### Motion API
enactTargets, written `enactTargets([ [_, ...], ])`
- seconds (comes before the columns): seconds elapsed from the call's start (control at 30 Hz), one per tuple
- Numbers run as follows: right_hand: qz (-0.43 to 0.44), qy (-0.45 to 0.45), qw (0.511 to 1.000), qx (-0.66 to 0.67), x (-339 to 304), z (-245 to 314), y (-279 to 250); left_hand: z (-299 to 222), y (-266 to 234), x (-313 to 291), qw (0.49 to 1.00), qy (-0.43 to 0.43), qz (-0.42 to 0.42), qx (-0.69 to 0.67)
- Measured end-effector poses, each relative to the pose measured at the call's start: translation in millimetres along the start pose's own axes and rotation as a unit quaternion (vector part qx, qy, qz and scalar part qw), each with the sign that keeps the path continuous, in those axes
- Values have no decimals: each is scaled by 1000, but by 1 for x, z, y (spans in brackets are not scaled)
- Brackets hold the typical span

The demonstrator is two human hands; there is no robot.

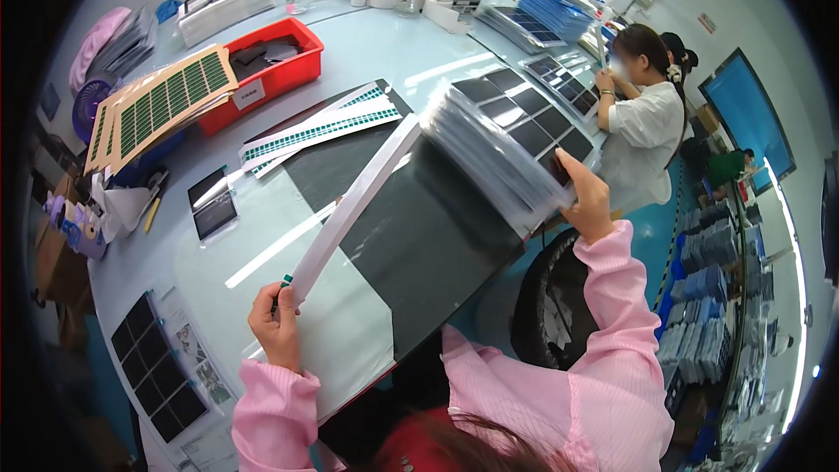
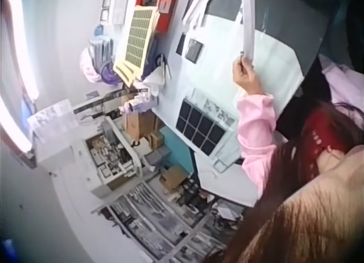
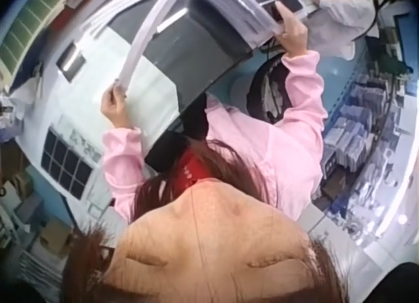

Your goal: The recorder is applying adhesive strips and assembling solar panel components at a factory workstation.

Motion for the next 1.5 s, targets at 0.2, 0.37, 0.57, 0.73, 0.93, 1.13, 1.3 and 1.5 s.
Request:
enactTargets([
  [0.2, -13, -96, 991, -93, 21, 12, -7, 1, -4, 2, 1000, 10, -10, -8],
  [0.37, -15, -117, 991, -65, 54, 5, -15, -7, -7, 4, 998, -48, -17, -48],
  [0.57, -151, -106, 983, -4, 142, 64, -50, 16, -25, 20, 960, -93, -78, -253],
  [0.73, -70, -3, 982, 176, 194, 158, -38, -9, -37, 35, 890, -128, -45, -434],
  [0.93, 97, -40, 936, 337, 179, 270, 22, -26, -72, 47, 807, -28, 49, -588],
  [1.13, 43, -297, 918, 261, 38, 326, 62, 0, -106, 45, 775, -54, -54, -627],
  [1.3, 161, -293, 913, 236, -95, 334, 86, 18, -112, 43, 849, -164, -186, -467],
  [1.5, 205, -252, 910, 259, -124, 329, 92, 13, -115, 43, 919, -168, -231, -270],
])
Point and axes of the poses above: each hand's wrist, its own x-axis towards the middle knuckle, its own y-axis out of the palm, z = x × y, the point moved 2 cm from there along x, towards the middle knuckle, and after that the axes turned 14 degrees about y, right-handed, at the moved point
